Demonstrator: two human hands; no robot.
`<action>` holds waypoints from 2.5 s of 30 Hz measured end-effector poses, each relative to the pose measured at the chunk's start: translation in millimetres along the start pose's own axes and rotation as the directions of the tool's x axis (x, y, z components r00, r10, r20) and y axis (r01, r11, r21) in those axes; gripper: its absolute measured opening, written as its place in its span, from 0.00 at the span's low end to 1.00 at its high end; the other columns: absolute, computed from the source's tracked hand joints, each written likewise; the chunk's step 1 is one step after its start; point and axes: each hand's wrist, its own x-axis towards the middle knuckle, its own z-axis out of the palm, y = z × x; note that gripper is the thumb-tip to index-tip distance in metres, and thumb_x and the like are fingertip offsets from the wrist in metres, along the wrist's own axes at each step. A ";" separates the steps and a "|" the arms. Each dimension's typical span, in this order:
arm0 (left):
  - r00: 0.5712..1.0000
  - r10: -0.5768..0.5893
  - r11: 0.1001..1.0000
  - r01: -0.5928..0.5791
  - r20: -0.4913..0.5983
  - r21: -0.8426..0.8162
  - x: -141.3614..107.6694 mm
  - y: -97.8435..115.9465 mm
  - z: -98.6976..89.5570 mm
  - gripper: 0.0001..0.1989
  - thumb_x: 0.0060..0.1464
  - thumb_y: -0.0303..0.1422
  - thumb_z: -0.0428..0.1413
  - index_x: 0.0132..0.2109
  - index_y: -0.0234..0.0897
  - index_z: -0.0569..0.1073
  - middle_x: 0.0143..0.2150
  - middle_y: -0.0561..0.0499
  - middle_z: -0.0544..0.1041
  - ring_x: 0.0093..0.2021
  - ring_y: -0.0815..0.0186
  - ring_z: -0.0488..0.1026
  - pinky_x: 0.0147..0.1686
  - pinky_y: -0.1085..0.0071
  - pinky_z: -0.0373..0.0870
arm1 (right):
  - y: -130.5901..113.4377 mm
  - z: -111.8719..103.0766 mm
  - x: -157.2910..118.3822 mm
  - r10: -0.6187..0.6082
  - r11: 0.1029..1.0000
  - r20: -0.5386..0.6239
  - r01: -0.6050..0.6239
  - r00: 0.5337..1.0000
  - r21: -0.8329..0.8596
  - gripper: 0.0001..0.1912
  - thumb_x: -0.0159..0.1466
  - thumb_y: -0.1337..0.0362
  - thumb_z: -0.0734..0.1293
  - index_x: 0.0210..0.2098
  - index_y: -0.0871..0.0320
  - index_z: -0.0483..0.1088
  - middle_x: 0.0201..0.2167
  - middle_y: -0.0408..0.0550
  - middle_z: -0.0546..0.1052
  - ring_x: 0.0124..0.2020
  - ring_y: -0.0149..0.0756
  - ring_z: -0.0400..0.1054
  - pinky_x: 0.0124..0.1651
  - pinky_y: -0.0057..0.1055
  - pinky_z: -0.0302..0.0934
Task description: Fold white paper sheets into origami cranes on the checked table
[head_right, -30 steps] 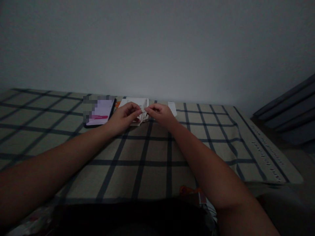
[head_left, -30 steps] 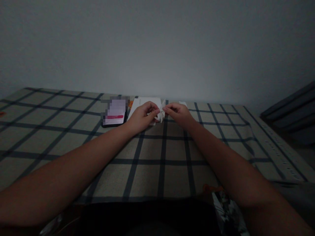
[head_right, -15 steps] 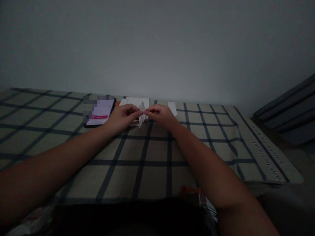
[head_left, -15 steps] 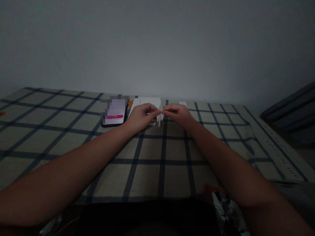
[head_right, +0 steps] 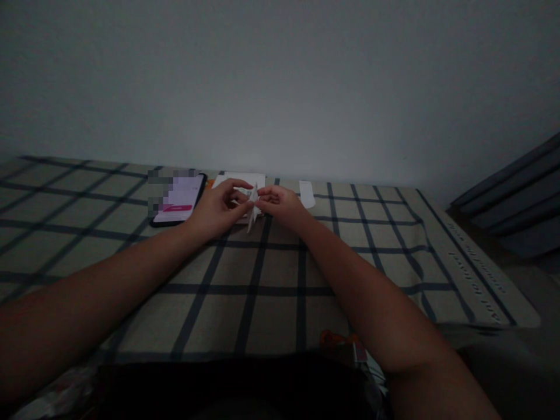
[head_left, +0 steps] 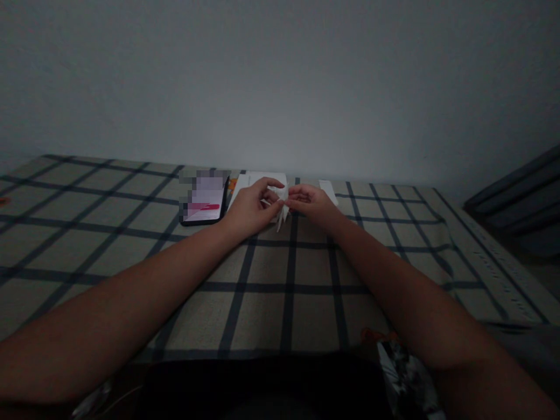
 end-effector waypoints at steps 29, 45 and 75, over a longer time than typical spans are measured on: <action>0.995 0.072 0.993 -0.063 -0.076 0.103 -1.9 7.2 -0.3 0.15 0.54 0.40 0.61 0.44 0.35 0.79 0.38 0.47 0.82 0.33 0.65 0.79 0.38 0.70 0.78 | -6.9 1.4 -2.2 -0.160 0.986 -0.080 0.155 0.984 -0.063 0.16 0.57 0.52 0.71 0.36 0.55 0.65 0.33 0.43 0.72 0.37 0.32 0.68 0.43 0.32 0.64; 0.987 0.054 0.990 -0.033 -0.151 0.134 -2.1 11.7 -1.9 0.11 0.54 0.38 0.61 0.39 0.35 0.81 0.36 0.47 0.83 0.33 0.65 0.78 0.38 0.69 0.77 | -6.9 6.2 -4.4 -0.095 0.995 -0.087 0.097 0.992 0.012 0.20 0.55 0.51 0.73 0.35 0.54 0.63 0.32 0.42 0.73 0.35 0.31 0.68 0.41 0.31 0.65; 0.989 0.111 0.994 -0.108 -0.096 0.034 2.0 3.5 -0.1 0.19 0.51 0.43 0.64 0.44 0.34 0.81 0.39 0.45 0.82 0.38 0.63 0.77 0.41 0.67 0.73 | -10.5 5.7 -9.6 -0.248 0.954 -0.065 0.232 0.966 -0.191 0.13 0.61 0.58 0.70 0.38 0.55 0.63 0.29 0.40 0.72 0.31 0.30 0.67 0.35 0.28 0.61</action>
